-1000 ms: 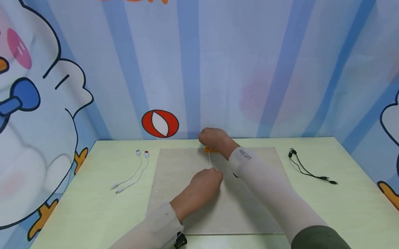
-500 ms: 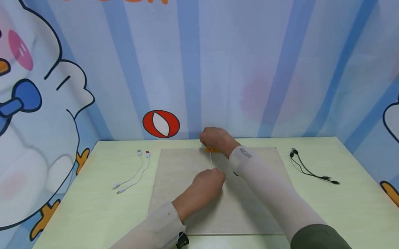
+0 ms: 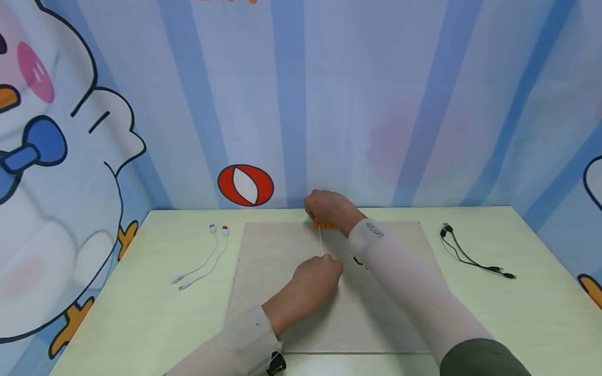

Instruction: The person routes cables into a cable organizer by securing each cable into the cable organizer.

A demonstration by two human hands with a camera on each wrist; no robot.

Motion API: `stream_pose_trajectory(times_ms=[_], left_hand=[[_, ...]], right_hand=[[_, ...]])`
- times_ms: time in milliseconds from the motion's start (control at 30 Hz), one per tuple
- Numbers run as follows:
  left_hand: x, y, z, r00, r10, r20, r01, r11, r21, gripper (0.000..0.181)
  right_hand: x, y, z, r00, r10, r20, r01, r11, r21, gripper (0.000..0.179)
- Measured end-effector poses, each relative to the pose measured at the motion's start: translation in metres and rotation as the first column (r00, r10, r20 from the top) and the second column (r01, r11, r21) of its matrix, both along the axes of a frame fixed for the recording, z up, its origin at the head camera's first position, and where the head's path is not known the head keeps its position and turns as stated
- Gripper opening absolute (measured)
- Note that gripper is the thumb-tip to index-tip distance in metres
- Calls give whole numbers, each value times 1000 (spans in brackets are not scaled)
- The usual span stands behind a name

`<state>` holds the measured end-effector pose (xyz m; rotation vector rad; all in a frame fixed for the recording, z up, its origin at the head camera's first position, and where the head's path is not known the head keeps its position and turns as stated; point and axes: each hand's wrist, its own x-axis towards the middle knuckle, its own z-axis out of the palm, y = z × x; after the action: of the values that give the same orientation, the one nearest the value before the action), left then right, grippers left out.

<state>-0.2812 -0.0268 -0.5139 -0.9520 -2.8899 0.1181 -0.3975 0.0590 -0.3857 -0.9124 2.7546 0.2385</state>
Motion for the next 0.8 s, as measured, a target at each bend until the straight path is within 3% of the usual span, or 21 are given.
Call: stream_pose_trajectory(times_ms=[333,633,800], left_hand=[[7,-6,5,994,50,96,-57,996,69,17],[12,-11,15,970,97,222,-132,980,152,14],[12,-16,16,961,116,251,-168,967,194,20]], right_hand=[[1,5,0,999,-26,25,27,998,-59,34],[4,7,1,999,-33,-19,32,998,-54,29],[8,7,-1,999,-28,-47,26,998,-60,25]])
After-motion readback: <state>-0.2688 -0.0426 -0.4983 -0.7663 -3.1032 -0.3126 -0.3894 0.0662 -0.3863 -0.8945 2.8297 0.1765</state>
